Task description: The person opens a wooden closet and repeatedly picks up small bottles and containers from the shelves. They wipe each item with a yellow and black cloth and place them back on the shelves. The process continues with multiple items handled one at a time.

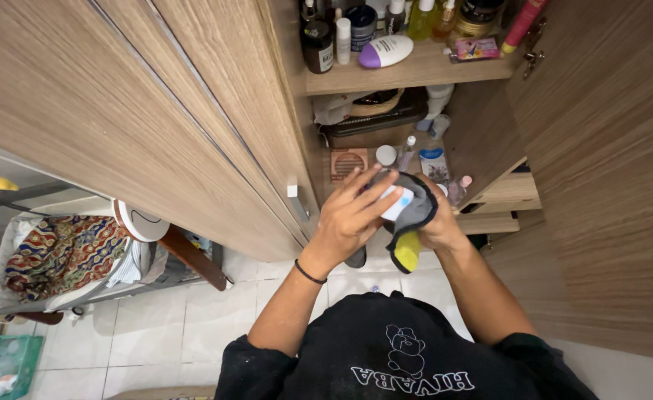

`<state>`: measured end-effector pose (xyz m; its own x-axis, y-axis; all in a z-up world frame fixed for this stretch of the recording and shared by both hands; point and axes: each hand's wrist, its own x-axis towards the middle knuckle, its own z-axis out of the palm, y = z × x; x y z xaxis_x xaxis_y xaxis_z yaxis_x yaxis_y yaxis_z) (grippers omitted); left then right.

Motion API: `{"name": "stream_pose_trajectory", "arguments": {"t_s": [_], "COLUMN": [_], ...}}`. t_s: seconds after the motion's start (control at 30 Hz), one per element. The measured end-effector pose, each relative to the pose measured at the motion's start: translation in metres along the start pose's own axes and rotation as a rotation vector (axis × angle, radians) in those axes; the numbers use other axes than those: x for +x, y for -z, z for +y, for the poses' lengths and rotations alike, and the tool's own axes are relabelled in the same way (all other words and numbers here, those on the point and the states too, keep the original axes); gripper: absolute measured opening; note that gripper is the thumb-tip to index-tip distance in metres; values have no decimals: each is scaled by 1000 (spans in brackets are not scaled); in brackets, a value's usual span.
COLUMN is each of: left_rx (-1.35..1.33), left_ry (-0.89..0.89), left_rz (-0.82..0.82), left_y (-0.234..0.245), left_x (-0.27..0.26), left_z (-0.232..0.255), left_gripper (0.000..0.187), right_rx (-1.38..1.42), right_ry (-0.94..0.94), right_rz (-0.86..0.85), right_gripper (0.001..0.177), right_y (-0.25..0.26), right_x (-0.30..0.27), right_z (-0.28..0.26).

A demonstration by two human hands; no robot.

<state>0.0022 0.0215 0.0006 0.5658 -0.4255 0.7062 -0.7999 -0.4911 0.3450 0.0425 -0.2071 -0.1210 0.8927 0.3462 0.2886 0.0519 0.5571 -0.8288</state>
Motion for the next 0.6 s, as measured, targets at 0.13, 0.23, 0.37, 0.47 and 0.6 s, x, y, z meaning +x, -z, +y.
{"name": "stream_pose_trajectory", "arguments": {"t_s": [0.13, 0.23, 0.37, 0.47, 0.6], "left_rx": [-9, -138, -26, 54, -148], "left_ry": [-31, 41, 47, 14, 106], "left_rz": [20, 50, 89, 50, 90], "left_y": [-8, -12, -13, -13, -23], "left_x": [-2, -5, -6, -8, -6], "left_z": [2, 5, 6, 7, 6], "left_gripper": [70, 73, 75, 75, 74], "right_rx": [56, -56, -499, -685, -128], "right_ry": [22, 13, 185, 213, -87], "right_rz": [273, 429, 118, 253, 471], "right_gripper": [46, 36, 40, 26, 40], "right_y": [7, -1, -12, -12, 13], "right_x": [0, 0, -12, -15, -2], "right_z": [22, 22, 1, 6, 26]}}
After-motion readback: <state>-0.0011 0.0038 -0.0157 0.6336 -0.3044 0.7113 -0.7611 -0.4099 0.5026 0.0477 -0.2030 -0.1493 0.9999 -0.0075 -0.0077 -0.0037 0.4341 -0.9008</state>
